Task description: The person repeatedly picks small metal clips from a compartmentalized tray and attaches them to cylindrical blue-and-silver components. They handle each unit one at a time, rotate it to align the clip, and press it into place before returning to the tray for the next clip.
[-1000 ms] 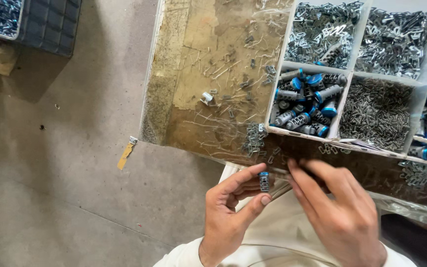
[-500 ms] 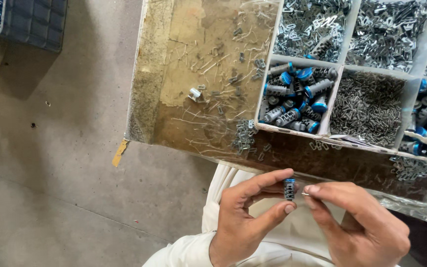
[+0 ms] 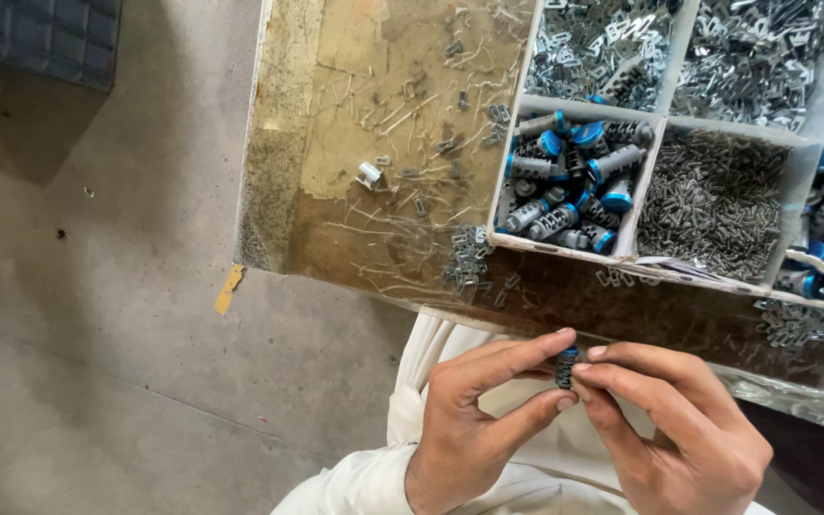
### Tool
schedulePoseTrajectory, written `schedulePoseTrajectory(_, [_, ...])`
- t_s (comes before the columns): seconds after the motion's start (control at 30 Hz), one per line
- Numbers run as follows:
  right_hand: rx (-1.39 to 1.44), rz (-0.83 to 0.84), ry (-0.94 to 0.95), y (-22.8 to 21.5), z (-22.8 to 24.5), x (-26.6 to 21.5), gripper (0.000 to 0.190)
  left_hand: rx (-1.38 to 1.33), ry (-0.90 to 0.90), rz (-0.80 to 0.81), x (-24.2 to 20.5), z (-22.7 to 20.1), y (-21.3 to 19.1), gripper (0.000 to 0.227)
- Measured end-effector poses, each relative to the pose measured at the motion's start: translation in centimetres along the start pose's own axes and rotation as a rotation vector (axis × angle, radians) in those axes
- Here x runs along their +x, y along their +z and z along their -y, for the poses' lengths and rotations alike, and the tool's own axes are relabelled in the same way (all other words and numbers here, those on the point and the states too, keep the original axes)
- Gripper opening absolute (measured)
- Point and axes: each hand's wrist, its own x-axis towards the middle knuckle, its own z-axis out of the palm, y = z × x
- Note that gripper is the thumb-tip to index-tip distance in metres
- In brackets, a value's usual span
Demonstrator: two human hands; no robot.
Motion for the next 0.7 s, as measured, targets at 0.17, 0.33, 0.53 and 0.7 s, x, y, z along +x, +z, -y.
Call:
schedulePoseTrajectory(0.17, [-0.082,0.015,0.103,-0.1,-0.3,-0.2,0.018,0.021,0.03,0.008,0.1,-0.1,0.0,0.046])
schedulePoseTrajectory(0.33, [-0.102,0.037,-0.104,-0.4,0.3,-0.1,0.022,0.027,0.029,-0.001,0.0,0.3,0.0,0.046])
schedulePoseTrajectory(0.53, [-0.21,0.08,-0.317,0.2,2.7,2.8,0.039,-0.258,-0.076,-0.042,-0.3,1.9,-0.6,0.051])
schedulePoseTrajectory(0.7, [-0.417,0.128,-0.625,1.0,2.0,4.6,0.053,-0.219,-0.047,-0.224,-0.6,2.7,-1.7,0.05])
